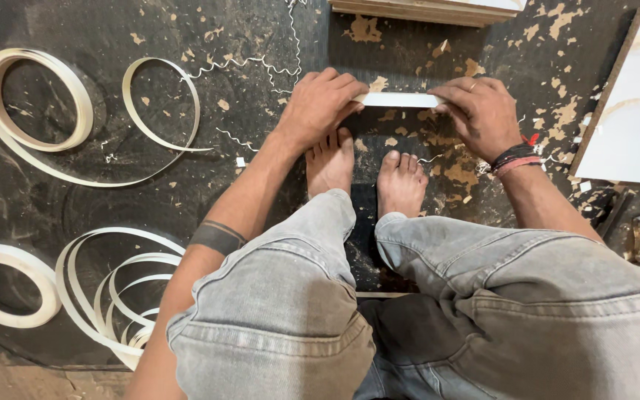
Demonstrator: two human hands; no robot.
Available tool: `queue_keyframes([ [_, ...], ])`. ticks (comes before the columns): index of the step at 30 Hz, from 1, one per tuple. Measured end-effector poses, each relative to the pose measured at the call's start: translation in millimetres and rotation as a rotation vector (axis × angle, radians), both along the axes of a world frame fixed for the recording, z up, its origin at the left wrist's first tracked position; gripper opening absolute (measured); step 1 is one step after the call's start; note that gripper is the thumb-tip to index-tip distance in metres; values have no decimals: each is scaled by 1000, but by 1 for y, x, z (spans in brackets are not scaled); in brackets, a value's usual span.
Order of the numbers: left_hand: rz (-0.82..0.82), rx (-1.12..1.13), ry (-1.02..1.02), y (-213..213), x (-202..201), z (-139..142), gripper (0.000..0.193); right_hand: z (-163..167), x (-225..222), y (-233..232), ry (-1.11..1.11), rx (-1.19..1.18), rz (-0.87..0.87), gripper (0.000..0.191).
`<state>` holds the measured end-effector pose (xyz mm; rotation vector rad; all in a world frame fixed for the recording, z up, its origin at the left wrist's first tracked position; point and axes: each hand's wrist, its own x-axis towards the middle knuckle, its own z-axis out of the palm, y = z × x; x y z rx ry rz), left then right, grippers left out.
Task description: The person sits on the workshop floor and applies white edge banding tape to the edges of wooden boards, pressing the tape along the board edge by hand and trimming or smoothing it with a hand plane, working on one board at a time.
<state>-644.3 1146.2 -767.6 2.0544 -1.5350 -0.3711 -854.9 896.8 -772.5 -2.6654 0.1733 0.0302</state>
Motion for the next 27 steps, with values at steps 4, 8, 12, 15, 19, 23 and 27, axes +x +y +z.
queue_keyframes([
  [4,165,-36,361,7,1,-3,26,10,16,-2,65,-11,85,26],
  [8,286,-78,658,9,-2,-16,23,10,66,31,94,9,27,33],
  [12,341,-84,734,5,-1,-30,25,-24,126,82,-12,-21,32,41],
  [15,359,-35,785,4,-2,-35,25,-34,120,68,37,-67,-20,50],
  [19,361,-7,743,7,0,-31,25,-19,67,-4,314,-15,-110,61],
  [23,300,42,613,9,7,-12,27,-19,50,-27,207,148,-204,55],
  [27,123,87,194,-16,-4,9,44,-22,56,-24,160,52,-254,52],
])
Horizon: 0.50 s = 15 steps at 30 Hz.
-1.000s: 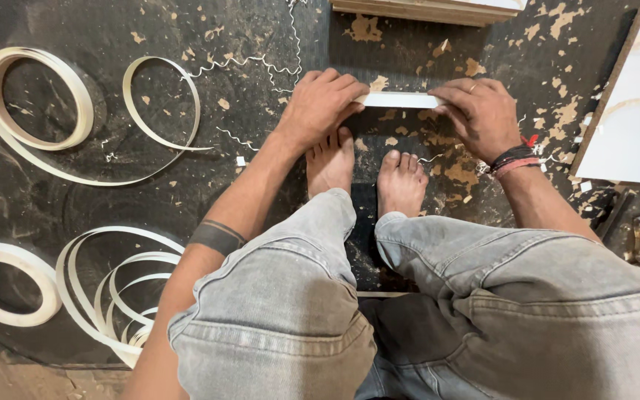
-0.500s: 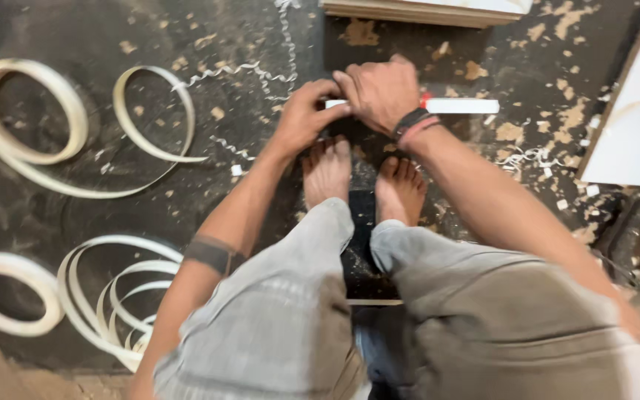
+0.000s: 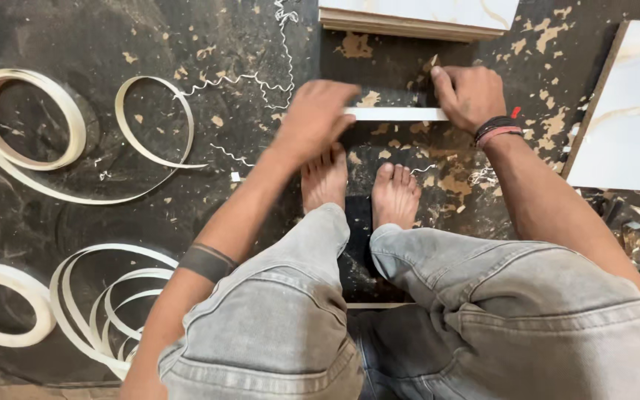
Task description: The person sits on the workshop floor and applies white edge banding tape to the edges of wooden boards, pressing the tape along the board edge by hand and trimming or smoothing it with a hand plane, working on one board at a time.
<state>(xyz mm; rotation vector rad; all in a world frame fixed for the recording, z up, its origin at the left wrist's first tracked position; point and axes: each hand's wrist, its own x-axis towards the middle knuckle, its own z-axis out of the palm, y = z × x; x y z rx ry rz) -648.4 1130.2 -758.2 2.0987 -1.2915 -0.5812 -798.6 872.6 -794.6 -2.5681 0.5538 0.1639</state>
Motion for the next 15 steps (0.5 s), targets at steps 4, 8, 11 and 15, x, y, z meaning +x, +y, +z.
queue_keyframes([
  [4,-275,-202,-477,-45,-37,0,72,6,4,8,87,-178,113,49],
  [8,-273,-180,-757,-45,-26,-18,58,14,9,16,86,-179,91,47],
  [11,-253,-76,-703,-15,-4,-33,49,20,11,14,117,-189,92,53],
  [15,-213,-92,-676,16,8,-37,46,26,12,12,135,-236,170,50],
])
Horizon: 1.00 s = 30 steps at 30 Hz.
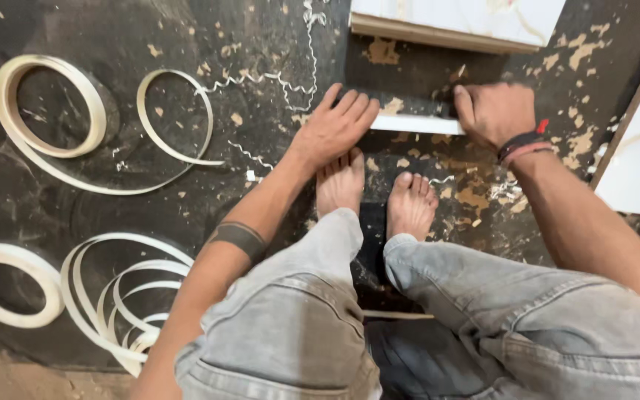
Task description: The person sits on the workshop floor and applies white edge banding tape to the edges of wooden boards, pressing the tape along the board edge by hand and trimming or smoothing it with a hand plane, working on one board at a time.
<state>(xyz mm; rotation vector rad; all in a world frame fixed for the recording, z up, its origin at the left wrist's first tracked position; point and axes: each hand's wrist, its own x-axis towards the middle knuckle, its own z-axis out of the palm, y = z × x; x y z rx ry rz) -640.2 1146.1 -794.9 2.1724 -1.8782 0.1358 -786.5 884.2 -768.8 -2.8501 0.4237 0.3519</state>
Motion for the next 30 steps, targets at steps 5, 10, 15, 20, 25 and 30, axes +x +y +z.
queue_keyframes([
  [5,6,174,124,-1,-8,-5,35,0,45,56,-39,180,81,54],
  [10,-13,191,100,-3,-5,-12,28,-15,68,84,-107,139,-17,57],
  [15,4,82,61,4,-5,-12,31,-16,-9,1,-72,74,-10,52],
  [20,-9,92,81,1,-7,-8,30,-33,-21,-28,-240,833,-600,67],
  [25,19,129,123,-2,-6,-6,32,-43,-17,-28,-155,325,-370,66],
  [30,18,112,146,-2,-6,-1,35,-44,-33,-38,-502,642,-784,41],
])
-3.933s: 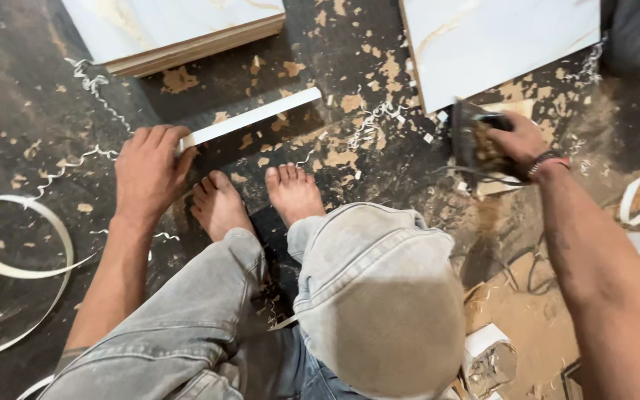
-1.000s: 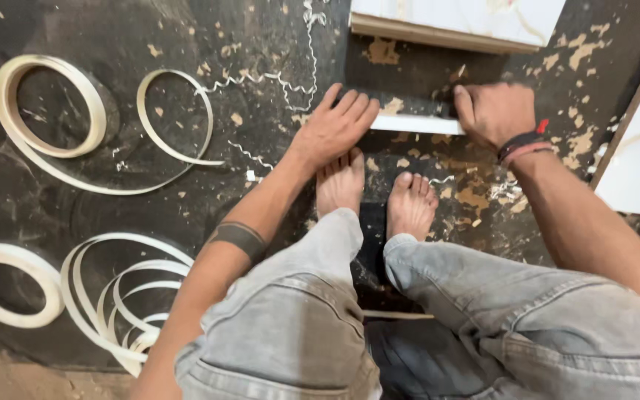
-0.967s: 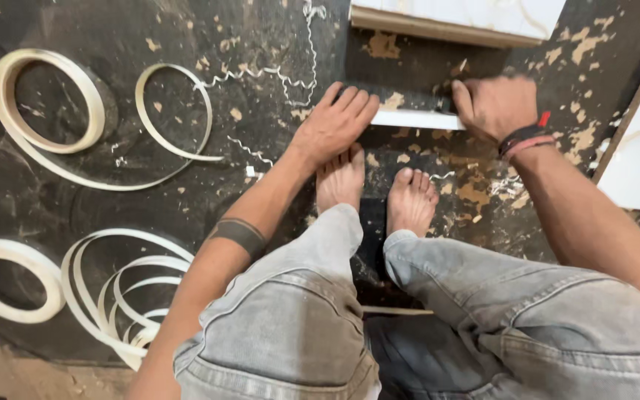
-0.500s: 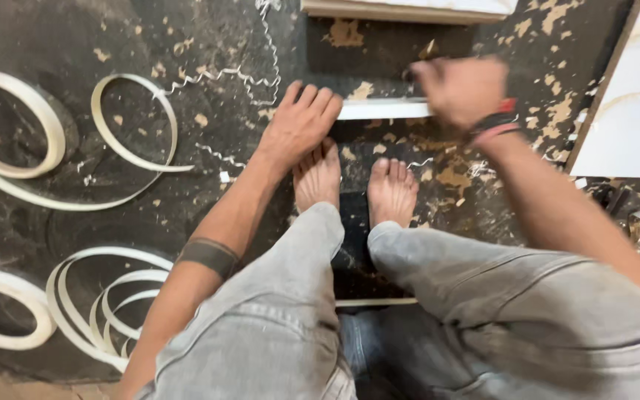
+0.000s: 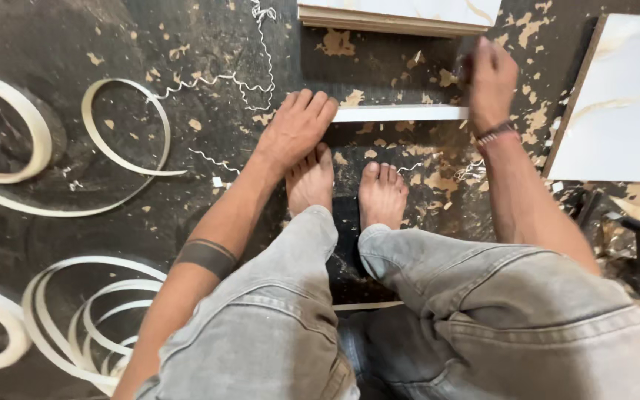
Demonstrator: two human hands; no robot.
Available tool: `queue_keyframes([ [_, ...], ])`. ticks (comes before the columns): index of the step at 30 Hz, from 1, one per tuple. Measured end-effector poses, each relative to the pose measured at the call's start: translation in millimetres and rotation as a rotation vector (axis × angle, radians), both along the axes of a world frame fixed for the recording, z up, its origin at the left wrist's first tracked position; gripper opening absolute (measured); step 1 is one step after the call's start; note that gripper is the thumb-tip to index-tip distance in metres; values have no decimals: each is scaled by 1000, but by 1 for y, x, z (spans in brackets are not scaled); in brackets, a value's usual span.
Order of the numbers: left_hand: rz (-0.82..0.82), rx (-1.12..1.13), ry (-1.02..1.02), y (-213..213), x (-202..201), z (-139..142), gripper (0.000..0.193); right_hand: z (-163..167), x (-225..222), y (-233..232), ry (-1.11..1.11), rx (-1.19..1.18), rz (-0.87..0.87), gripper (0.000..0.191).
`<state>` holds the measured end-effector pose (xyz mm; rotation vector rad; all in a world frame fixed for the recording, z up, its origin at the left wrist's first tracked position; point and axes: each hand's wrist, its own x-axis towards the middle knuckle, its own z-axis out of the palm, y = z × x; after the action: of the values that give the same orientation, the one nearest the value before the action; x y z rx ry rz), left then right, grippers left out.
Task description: The person sits on the workshop floor and applies white edge banding tape to the edges of wooden boards, pressing the tape along the board edge by hand and trimming or smoothing it with a hand plane, working on one board at a time.
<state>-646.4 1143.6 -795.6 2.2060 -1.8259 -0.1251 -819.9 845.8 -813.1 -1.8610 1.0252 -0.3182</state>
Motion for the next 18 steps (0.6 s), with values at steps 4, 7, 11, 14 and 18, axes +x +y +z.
queue_keyframes([
  [4,-6,22,13,-1,0,2,33,14,-55,15,-111,579,-258,25],
  [7,-4,10,-11,-2,-1,1,35,10,-87,25,-178,773,-224,23],
  [11,-15,11,-27,1,-5,0,33,-7,-95,26,-173,923,-285,23],
  [14,-13,51,-45,2,-8,0,32,-8,-89,16,-215,1216,-224,26],
  [18,-3,25,-78,-1,-7,-1,32,7,-84,2,-46,1188,-281,24],
])
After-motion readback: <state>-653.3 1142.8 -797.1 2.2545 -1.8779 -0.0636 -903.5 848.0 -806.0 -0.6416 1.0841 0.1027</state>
